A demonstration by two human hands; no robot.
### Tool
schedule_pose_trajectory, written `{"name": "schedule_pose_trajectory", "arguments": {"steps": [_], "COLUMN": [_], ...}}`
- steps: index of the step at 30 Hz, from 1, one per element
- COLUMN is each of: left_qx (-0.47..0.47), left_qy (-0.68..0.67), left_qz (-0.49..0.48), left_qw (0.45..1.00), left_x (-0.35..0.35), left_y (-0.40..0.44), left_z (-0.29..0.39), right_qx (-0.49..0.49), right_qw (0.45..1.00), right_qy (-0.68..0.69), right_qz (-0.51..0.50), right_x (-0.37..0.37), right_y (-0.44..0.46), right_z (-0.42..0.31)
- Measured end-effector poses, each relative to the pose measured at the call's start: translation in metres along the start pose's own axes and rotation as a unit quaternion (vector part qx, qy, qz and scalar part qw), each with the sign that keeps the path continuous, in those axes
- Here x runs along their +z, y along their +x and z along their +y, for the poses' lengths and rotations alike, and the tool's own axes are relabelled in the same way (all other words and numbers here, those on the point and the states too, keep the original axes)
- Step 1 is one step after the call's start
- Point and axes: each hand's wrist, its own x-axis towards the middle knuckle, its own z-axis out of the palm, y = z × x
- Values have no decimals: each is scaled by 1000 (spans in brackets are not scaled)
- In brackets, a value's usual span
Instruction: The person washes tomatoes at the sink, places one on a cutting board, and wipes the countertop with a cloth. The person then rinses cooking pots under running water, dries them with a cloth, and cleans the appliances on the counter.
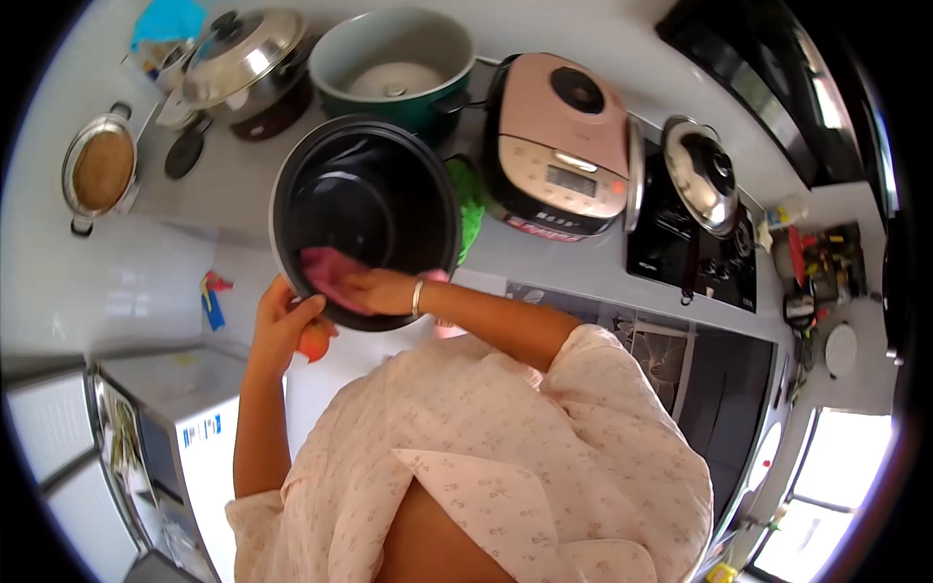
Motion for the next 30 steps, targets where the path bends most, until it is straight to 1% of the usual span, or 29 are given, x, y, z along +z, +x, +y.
{"name": "schedule_pose_trajectory", "arguments": {"steps": [2,3,4,5,6,8,9,10,11,12,13,14,15,16,17,18,19,20,22,23,24,25,26,27,28,29,30], "left_qx": [-1,4,-2,-7,0,-12,-10,-11,-7,-4,-5,-8,-11,-11,-9,-10,-11,-8,-13,-11,-7,-2,0,-3,-4,4,-1], "left_qy": [2,1,-7,-17,-19,-36,-28,-29,-34,-38,-38,-39,-39,-40,-42,-38,-35,-37,-37,-41,-44,-46,-44,-52,-59,-56,-63], "left_qz": [37,26,40,55,50,69,66,78,64,53,45,61,56,47,54,53,52,57,47,55,51,44,48,52,56,55,61], "left_qw": [999,1000,999,998,999,997,997,996,997,998,998,997,998,998,998,998,998,998,998,998,998,998,998,997,997,997,996], "left_x": [0,-2,-5,-8,-8,-10,-16,-17,-17,-17,-18,-19,-19,-18,-16,-14,-12,-12,-13,-12,-11,-11,-9,-8,-6,-6,-6], "left_y": [0,0,1,3,4,2,3,1,1,0,-1,-2,-2,-2,-2,-3,-5,-6,-5,-5,-5,-5,-4,-4,-4,-4,-4], "left_z": [3,1,-2,-2,-2,-1,-8,-9,-7,-6,-6,-6,-6,-6,-4,-1,-1,-1,-3,-3,-4,-4,-3,-3,-3,-4,-6], "right_qx": [-13,-77,-108,-90,-72,-81,-66,-118,-156,23,-91,-130,-181,-146,-144,-89,-64,-40,-69,-117,-105,-55,-56,-86,4,-8,21], "right_qw": [988,986,990,984,969,925,952,949,931,928,877,841,788,801,790,803,748,678,678,703,770,881,930,930,958,970,962], "right_qy": [151,135,46,141,235,362,247,163,72,108,40,-121,-240,-203,-262,-301,-426,-542,-508,-479,-371,-263,-232,-308,-277,-242,-272], "right_qz": [20,68,83,60,33,78,170,242,321,356,470,510,538,544,536,506,505,496,527,512,509,389,280,180,68,31,24], "right_x": [-13,-10,-14,-21,-30,-58,-78,-101,-123,-144,-155,-188,-216,-231,-255,-263,-271,-275,-248,-221,-189,-157,-131,-108,-86,-71,-59], "right_y": [-25,-35,-48,-59,-69,-92,-107,-117,-126,-140,-143,-149,-153,-158,-162,-168,-171,-168,-155,-146,-135,-128,-123,-117,-113,-106,-102], "right_z": [-22,-15,-7,-2,2,-18,-39,-43,-48,-80,-82,-68,-63,-64,-47,-48,-28,-6,-10,-33,-29,-54,-48,-35,-25,-12,-11]}}
